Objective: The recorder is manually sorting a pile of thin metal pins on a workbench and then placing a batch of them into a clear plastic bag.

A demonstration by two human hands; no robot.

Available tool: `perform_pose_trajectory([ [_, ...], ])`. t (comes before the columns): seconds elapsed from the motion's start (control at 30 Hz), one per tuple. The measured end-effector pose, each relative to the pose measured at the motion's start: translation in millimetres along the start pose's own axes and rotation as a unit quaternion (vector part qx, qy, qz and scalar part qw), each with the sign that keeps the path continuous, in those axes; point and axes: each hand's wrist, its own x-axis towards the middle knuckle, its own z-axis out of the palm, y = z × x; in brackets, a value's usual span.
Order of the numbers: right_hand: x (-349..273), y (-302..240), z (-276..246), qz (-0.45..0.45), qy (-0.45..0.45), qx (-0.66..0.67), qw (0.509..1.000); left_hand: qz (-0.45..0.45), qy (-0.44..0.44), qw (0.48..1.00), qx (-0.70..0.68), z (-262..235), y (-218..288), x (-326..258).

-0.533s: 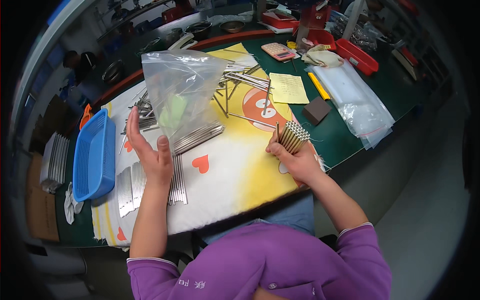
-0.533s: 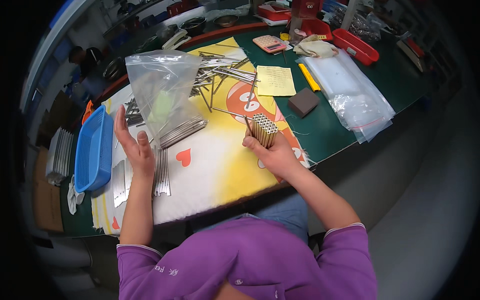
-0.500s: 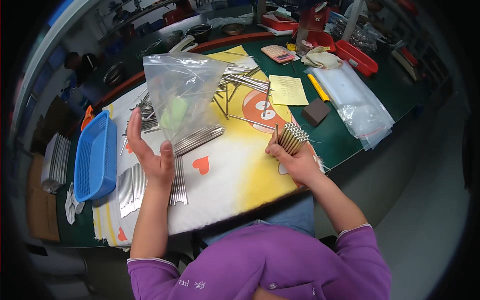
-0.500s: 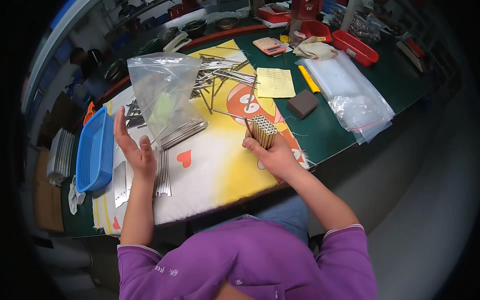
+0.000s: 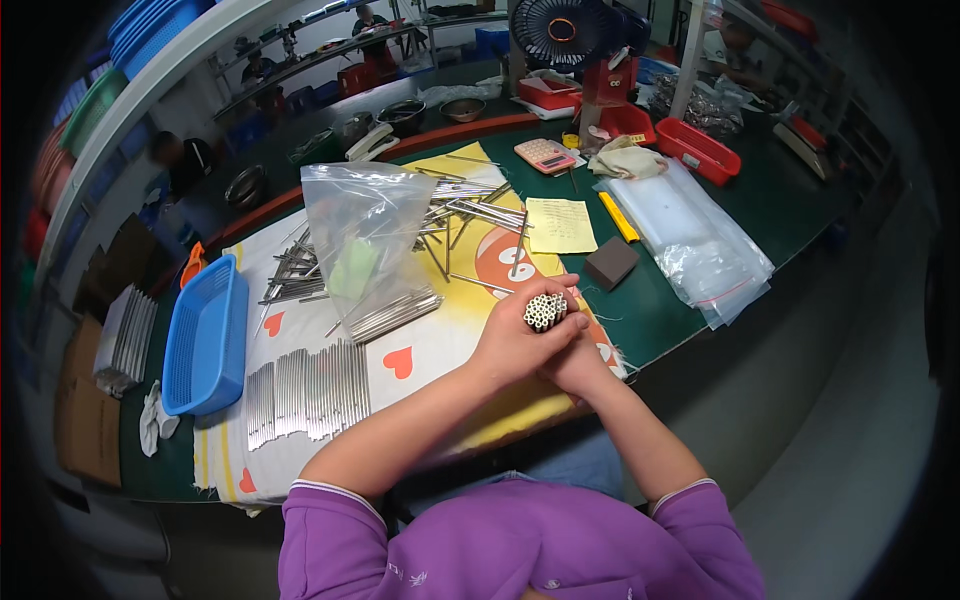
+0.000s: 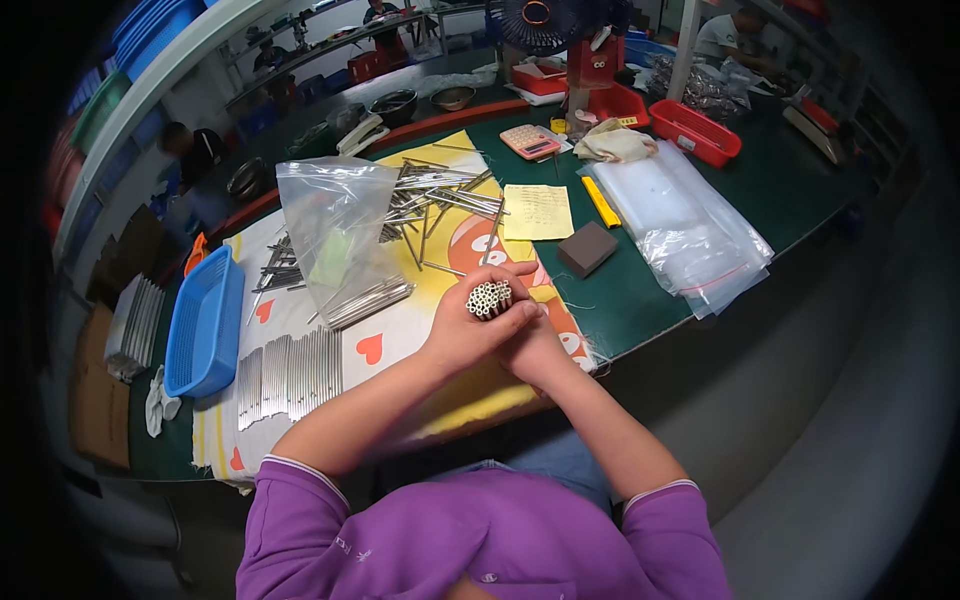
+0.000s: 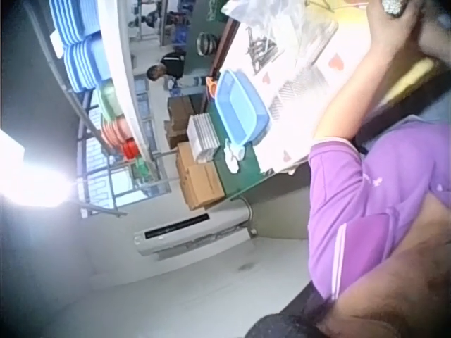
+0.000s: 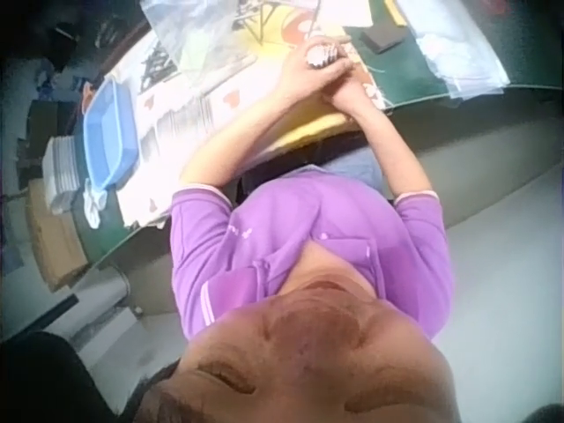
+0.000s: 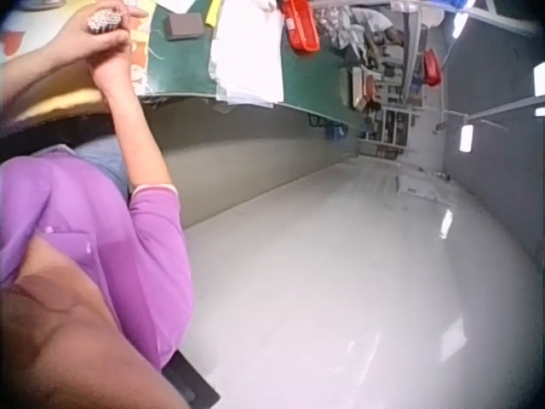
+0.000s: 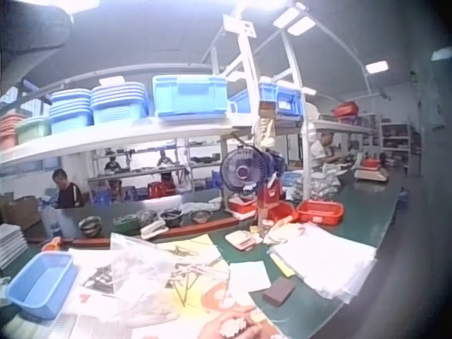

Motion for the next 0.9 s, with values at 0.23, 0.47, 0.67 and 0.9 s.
perform_pose_trajectory([
  [0.23, 7.0, 5.4, -0.2, -0.078, 0.049, -0.297, 0.95, -0.068, 0.061, 0.964, -0.252, -9.9, -12.2, 7.7],
  [0.47, 0.7, -4.4, 3.3, -0.154, 0.004, -0.285, 0.946, -0.188, 0.254, 0.829, -0.462, -54.5, -12.5, 6.8],
  [0.67, 2.5, -22.0, 6.2, -0.551, 0.069, -0.294, 0.778, -0.279, 0.1, 0.773, -0.562, -32.4, 30.4, -31.0],
  [0.9, 3.0, -39.5, 26.1, -0.479, -0.072, -0.04, 0.874, -0.353, 0.079, 0.811, -0.46, -22.5, 51.4, -44.0],
])
